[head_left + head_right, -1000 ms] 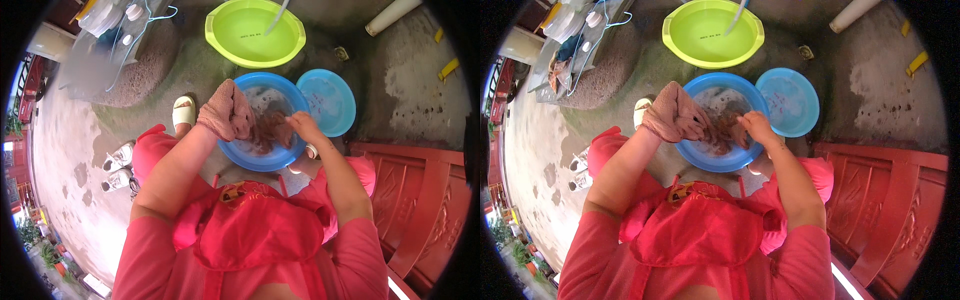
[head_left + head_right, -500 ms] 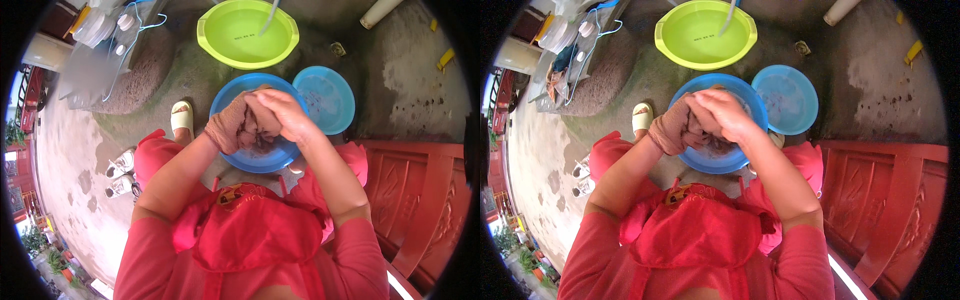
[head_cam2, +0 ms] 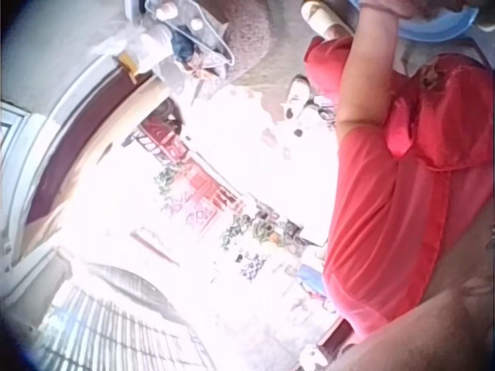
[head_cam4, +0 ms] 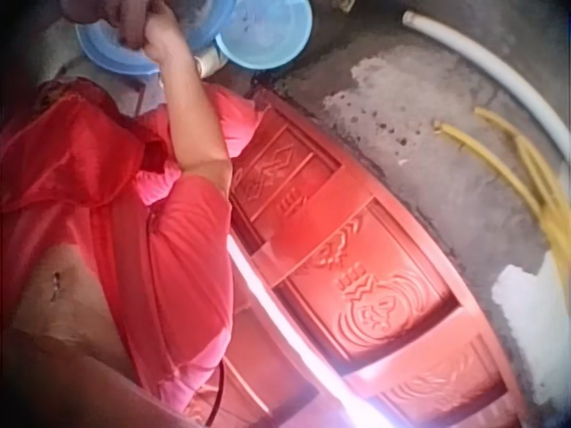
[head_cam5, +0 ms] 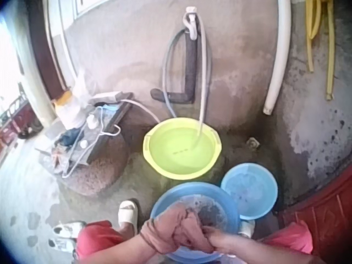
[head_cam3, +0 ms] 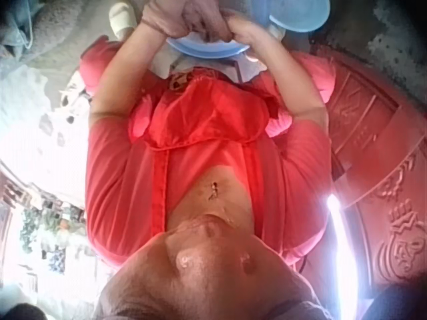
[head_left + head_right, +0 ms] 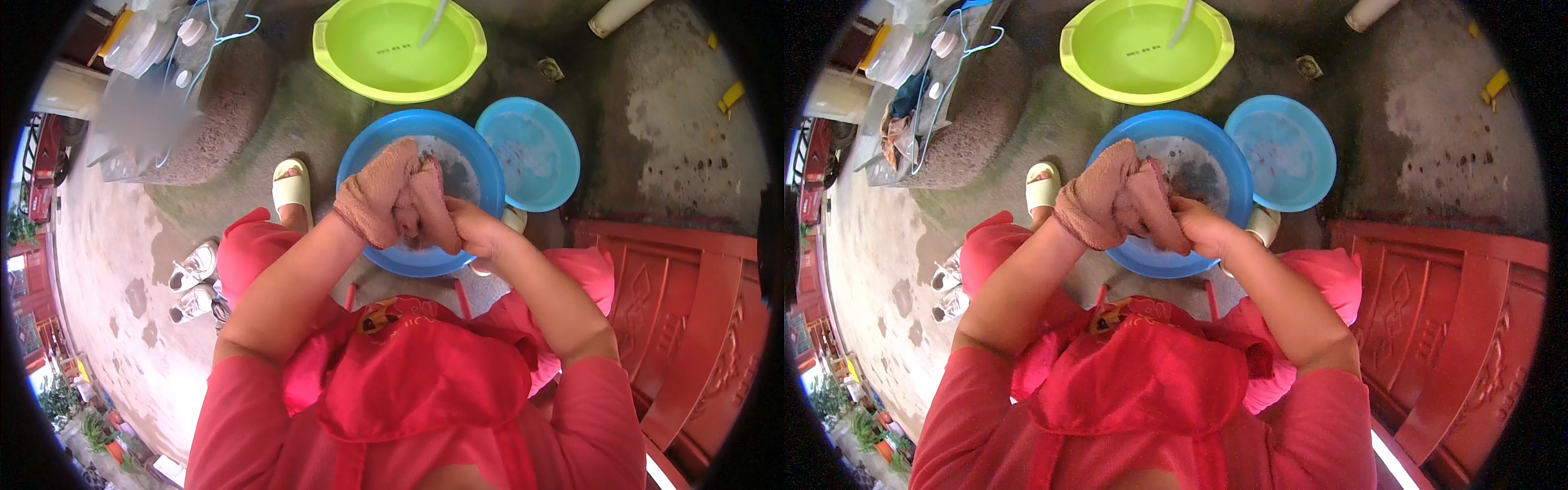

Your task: The person washes clothes in a blue basin, pouring detergent from a white bottle and scrubbing a garment by hand in soapy water.

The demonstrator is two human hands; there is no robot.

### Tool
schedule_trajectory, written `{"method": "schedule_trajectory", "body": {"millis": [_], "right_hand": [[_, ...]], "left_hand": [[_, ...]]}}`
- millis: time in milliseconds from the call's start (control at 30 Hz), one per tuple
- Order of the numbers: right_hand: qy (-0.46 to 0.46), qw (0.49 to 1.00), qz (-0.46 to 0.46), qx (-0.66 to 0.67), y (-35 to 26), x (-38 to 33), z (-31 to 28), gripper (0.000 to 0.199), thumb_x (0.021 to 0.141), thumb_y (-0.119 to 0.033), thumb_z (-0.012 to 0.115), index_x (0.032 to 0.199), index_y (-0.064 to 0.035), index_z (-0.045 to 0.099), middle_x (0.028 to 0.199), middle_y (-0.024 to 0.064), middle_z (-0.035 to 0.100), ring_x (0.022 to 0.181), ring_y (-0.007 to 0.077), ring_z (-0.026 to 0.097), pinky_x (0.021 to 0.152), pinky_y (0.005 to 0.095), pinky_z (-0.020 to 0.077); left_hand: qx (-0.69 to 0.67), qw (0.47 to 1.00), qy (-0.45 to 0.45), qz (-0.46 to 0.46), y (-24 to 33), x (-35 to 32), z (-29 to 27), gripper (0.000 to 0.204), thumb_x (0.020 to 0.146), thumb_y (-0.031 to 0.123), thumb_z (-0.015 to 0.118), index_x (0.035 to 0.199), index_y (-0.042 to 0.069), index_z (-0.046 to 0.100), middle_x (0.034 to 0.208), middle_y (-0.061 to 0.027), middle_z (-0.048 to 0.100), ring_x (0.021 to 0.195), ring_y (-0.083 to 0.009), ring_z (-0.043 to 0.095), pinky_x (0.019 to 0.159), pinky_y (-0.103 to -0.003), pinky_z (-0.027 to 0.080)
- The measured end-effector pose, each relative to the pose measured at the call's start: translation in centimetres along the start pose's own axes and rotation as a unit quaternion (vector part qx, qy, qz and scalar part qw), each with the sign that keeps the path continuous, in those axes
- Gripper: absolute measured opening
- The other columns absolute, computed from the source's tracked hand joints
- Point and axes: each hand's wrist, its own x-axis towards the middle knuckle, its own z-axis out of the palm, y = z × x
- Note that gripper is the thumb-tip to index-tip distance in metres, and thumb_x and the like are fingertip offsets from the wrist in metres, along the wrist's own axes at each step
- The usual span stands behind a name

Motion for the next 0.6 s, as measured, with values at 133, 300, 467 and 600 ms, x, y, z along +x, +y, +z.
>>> {"method": "schedule_trajectory", "body": {"millis": [133, 300, 467, 600], "right_hand": [[0.024, 0.974, -0.074, -0.214, 0.5, 1.5, -0.4, 0.039, 0.077, -0.007, 0.055, 0.116, -0.0026, 0.050, 0.107, 0.0115, 0.057, 0.090, 0.0206, 0.057, 0.075, 0.0315, 0.0477], [-0.035, 0.836, -0.164, -0.522, 0.9, 2.9, -3.0, 0.044, 0.073, -0.012, 0.058, 0.117, -0.0087, 0.052, 0.111, 0.0131, 0.057, 0.096, 0.0262, 0.054, 0.081, 0.0333, 0.0440], [0.072, 0.566, -0.355, -0.741, 5.1, 3.2, -2.1, 0.043, 0.074, -0.026, 0.063, 0.112, -0.0077, 0.054, 0.109, 0.0191, 0.054, 0.100, 0.0347, 0.050, 0.089, 0.0381, 0.0397], [-0.003, 0.881, -0.164, -0.443, 2.7, 3.2, -0.4, 0.037, 0.081, -0.028, 0.057, 0.111, -0.0050, 0.053, 0.110, 0.0166, 0.055, 0.098, 0.0258, 0.053, 0.082, 0.0352, 0.0435]], "left_hand": [[0.033, 0.997, -0.073, -0.011, 1.4, -1.2, 1.5, 0.032, 0.071, 0.034, 0.061, 0.079, 0.004, 0.054, 0.073, -0.0072, 0.054, 0.068, -0.0209, 0.047, 0.064, -0.031, 0.040], [0.448, 0.879, 0.038, 0.159, 2.5, -1.9, 3.2, 0.027, 0.070, 0.028, 0.064, 0.081, 0.005, 0.053, 0.071, -0.0065, 0.052, 0.067, -0.0188, 0.047, 0.063, -0.030, 0.040], [0.250, 0.943, 0.017, 0.218, 2.7, -1.8, 3.0, 0.013, 0.078, 0.015, 0.053, 0.081, 0.004, 0.049, 0.076, -0.0075, 0.052, 0.070, -0.0179, 0.048, 0.064, -0.026, 0.040], [0.566, 0.773, 0.071, 0.278, 2.9, -0.9, 0.7, 0.022, 0.072, 0.014, 0.059, 0.089, 0.004, 0.050, 0.084, -0.0056, 0.053, 0.075, -0.0176, 0.050, 0.065, -0.025, 0.040]]}}
